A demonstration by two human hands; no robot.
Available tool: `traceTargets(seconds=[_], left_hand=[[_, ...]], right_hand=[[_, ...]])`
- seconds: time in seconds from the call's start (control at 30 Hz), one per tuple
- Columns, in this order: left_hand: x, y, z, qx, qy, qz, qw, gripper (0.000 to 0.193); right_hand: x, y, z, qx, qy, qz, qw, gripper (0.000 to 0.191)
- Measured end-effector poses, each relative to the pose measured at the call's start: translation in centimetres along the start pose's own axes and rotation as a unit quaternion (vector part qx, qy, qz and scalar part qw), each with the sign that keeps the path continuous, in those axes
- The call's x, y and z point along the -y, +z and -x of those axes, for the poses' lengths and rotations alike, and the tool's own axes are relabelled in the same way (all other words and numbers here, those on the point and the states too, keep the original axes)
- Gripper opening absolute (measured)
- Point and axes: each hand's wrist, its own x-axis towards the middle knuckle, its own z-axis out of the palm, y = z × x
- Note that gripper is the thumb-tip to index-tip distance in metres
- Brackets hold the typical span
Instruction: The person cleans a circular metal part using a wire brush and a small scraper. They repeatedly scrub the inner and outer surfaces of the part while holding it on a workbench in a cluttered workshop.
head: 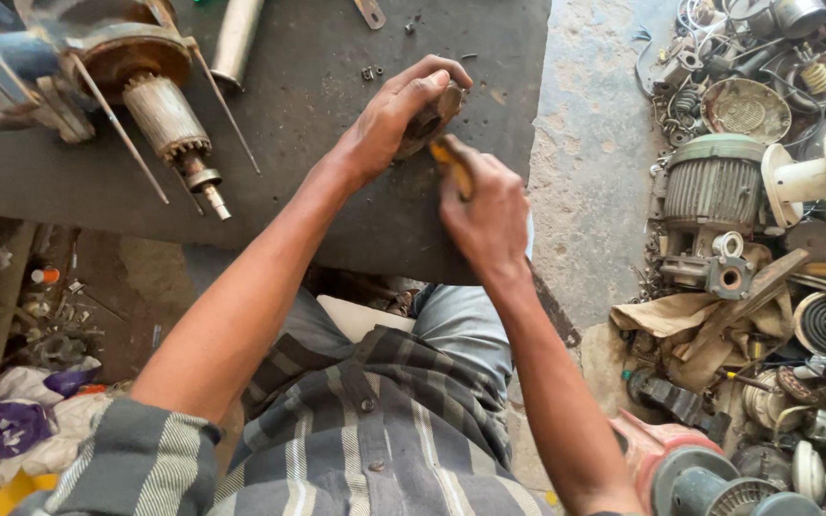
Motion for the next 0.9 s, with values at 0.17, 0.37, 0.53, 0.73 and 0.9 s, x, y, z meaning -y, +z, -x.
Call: traceTargets(seconds=[0.17, 0.37, 0.53, 0.73, 0.9], left_hand=[[-0.8, 0.9, -0.3, -0.003, -0.023, -0.074, 0.997, 0.037], [-1.9, 6.5, -6.3, 0.054, 0.136, -0.181, 0.973, 0.037], [-1.2, 13.2, -10.3, 0.211, 0.402, -0.416, 0.788, 0.032], [-1.4, 15.3, -11.5, 0.456, 0.147, -0.587, 0.653, 0.025], [-2.7, 13.9, -14.4, 0.308, 0.29, -0.46, 0.781, 0.03]], right_hand=[[-2.7, -2.4, 1.5, -0.09, 0.07, -0.07, 0.991, 0.035], [-7.2, -6.6, 6.7, -0.146, 0.185, -0.043, 0.971, 0.036], [-10.4, -8.7, 11.0, -0.194, 0.224, 0.012, 0.955, 0.037], [-13.1, -10.9, 15.9, -0.221, 0.287, 0.033, 0.932, 0.037], [-14.5, -11.4, 17.6, -0.216, 0.32, 0.027, 0.922, 0.037]])
